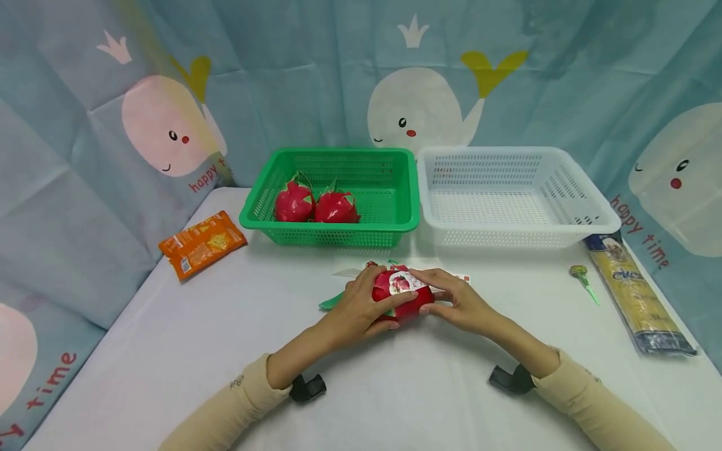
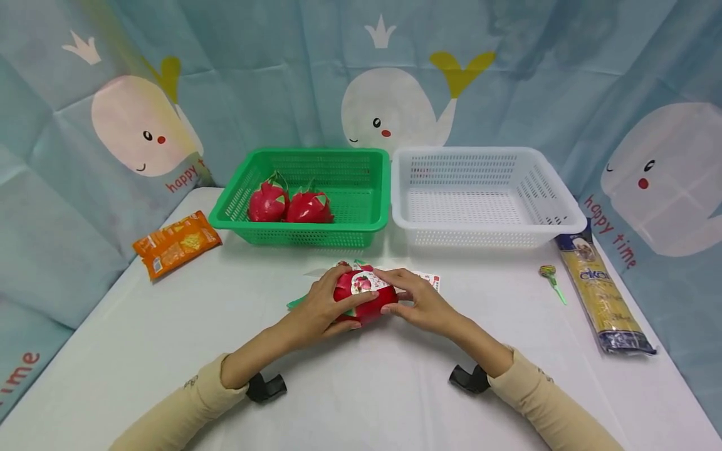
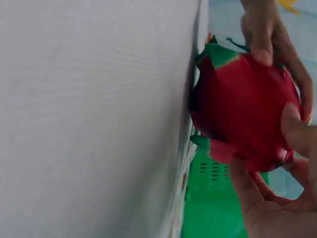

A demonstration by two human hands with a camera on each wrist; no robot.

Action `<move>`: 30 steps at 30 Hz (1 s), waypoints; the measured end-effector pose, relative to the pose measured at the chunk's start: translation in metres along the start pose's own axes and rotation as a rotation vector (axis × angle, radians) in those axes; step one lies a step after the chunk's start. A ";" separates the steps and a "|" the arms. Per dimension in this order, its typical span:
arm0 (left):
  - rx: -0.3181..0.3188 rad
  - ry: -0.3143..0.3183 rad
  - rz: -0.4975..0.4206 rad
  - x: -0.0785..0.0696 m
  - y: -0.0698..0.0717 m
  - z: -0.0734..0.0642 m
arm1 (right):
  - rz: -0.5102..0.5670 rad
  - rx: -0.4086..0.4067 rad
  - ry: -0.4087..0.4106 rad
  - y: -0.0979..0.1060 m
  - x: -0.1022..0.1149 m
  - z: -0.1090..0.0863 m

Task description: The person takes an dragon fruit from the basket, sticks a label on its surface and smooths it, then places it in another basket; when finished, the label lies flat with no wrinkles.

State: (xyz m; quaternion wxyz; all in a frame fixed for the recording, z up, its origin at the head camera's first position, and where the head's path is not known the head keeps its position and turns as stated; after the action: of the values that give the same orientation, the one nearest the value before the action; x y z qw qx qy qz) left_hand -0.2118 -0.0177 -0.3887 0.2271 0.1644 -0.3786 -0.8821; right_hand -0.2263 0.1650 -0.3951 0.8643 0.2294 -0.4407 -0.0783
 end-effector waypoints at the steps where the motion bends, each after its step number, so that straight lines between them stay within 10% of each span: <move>1: -0.010 0.011 -0.011 0.000 0.000 -0.001 | 0.006 0.004 -0.019 0.000 -0.001 -0.001; 6: -0.050 0.124 -0.093 0.004 0.000 -0.003 | 0.002 -0.097 -0.027 0.003 -0.002 -0.002; 12: -0.031 0.202 -0.109 0.009 0.002 -0.002 | -0.205 -0.215 0.275 0.007 0.013 -0.003; 24: -0.024 0.077 -0.101 0.008 0.004 -0.009 | -0.410 -0.130 0.524 -0.002 0.028 -0.007; 30: -0.062 0.045 -0.162 0.011 0.008 -0.015 | -0.286 -0.116 0.550 -0.001 0.032 -0.006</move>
State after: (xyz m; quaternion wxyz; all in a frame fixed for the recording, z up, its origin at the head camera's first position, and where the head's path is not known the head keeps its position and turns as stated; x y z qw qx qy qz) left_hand -0.2124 -0.0371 -0.3938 0.1685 0.2071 -0.3311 -0.9050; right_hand -0.2016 0.1553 -0.3753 0.9429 0.2520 -0.1484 -0.1592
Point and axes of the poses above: each hand's wrist, its own z-axis towards the middle knuckle, its own y-axis out of the back of the hand, x = y × z, the point moved 5 cm from there along z, towards the middle knuckle, and after that the axes turned 15 degrees about -x, right-handed, at the moved point
